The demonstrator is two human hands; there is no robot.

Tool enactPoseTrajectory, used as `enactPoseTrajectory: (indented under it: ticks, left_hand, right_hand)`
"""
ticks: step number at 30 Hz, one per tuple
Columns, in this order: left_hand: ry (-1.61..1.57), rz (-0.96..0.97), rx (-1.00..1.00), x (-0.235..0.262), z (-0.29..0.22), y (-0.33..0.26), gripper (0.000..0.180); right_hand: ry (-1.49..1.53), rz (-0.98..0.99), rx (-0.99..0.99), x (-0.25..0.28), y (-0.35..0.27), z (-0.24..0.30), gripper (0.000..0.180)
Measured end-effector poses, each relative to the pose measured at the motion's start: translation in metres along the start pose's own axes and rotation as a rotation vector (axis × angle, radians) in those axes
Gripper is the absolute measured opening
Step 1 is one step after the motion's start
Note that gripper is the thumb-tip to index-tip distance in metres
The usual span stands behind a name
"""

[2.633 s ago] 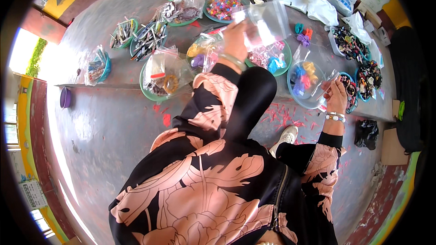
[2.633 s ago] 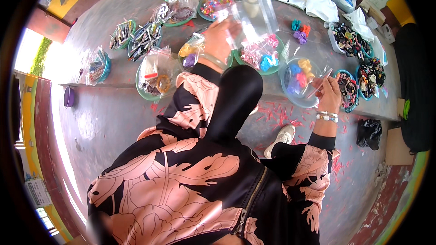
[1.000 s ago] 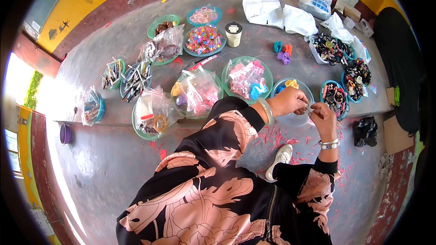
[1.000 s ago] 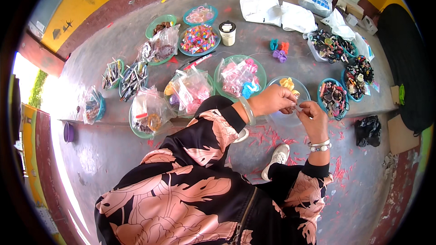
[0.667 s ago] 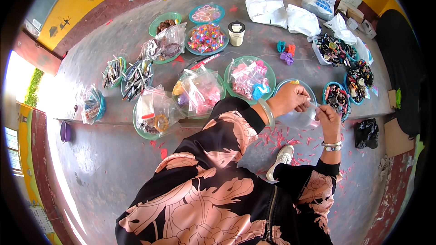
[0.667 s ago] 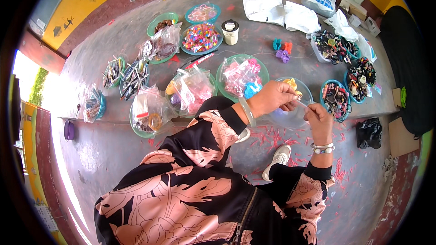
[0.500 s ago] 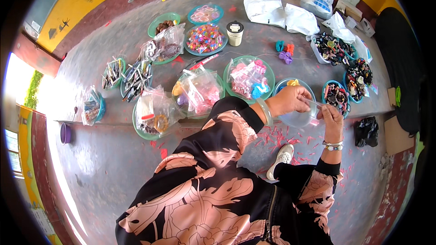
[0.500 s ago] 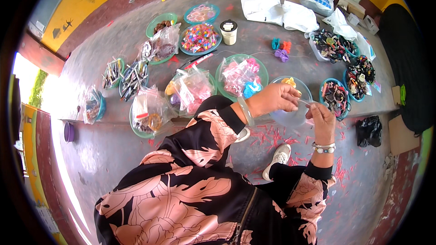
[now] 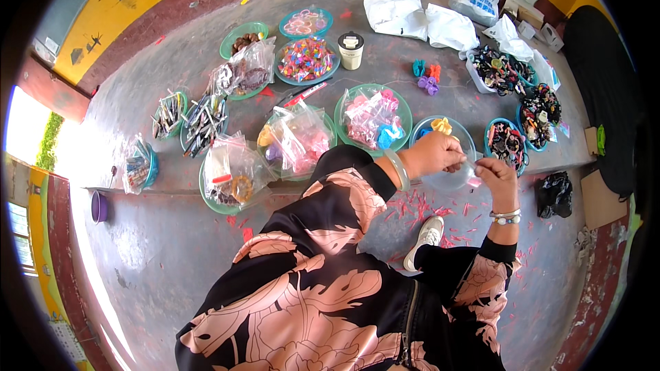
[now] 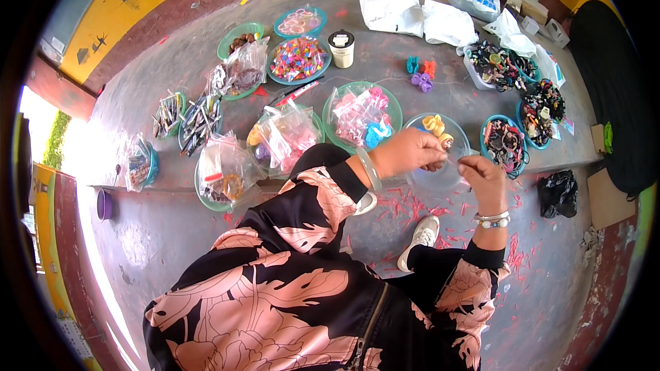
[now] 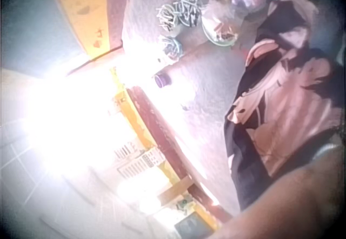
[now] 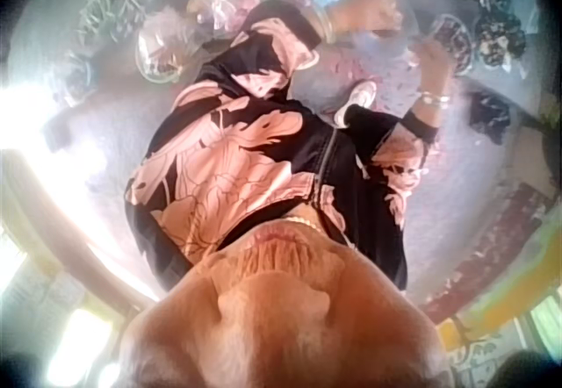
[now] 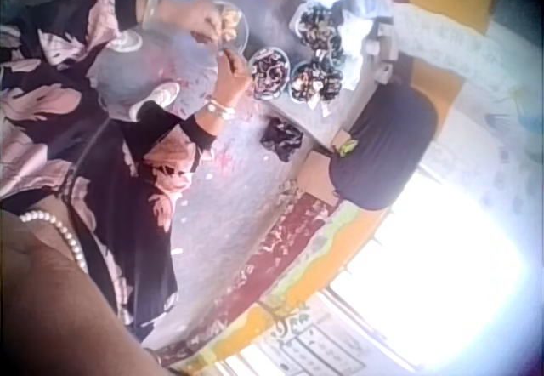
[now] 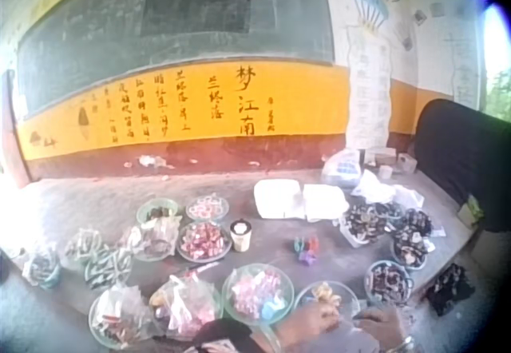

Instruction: The person sits on the floor and packs small colorful plastic toys into clear plastic bags. They pick up toys from bowls, place them into bags, and seal the bags by hand.

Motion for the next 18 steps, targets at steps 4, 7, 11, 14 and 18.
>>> enactPoseTrajectory:
  ticks: [4,7,11,14,18]
  left_hand:
    - [0.283,0.058,-0.063,-0.013,-0.001,-0.001,0.018]
    - [0.313,0.033,-0.056,-0.01,-0.003,-0.002,0.017]
    - [0.165,-0.015,-0.056,-0.002,-0.002,0.0,0.014]
    - [0.023,-0.024,-0.048,0.001,0.004,0.003,0.013]
    - [0.048,-0.03,-0.076,0.002,0.001,0.004,0.016]
  right_hand:
    - [-0.207,0.128,-0.015,-0.02,-0.003,0.0,0.011]
    - [-0.247,0.134,-0.017,-0.024,-0.004,0.004,0.011]
    - [-0.267,0.16,-0.039,-0.024,-0.005,0.002,0.012]
    - [-0.196,0.171,-0.058,-0.024,-0.004,-0.003,0.012]
    - [-0.208,0.19,-0.069,-0.024,-0.006,-0.002,0.011]
Point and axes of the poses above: each hand's wrist, its own y-axis towards the middle knuckle, its own x-axis out of the back of the hand, z = x × y, the point moved 9 cm from there along y, towards the middle knuckle, and after that the axes turned 1 degree about -y, right-handed, at the moved point
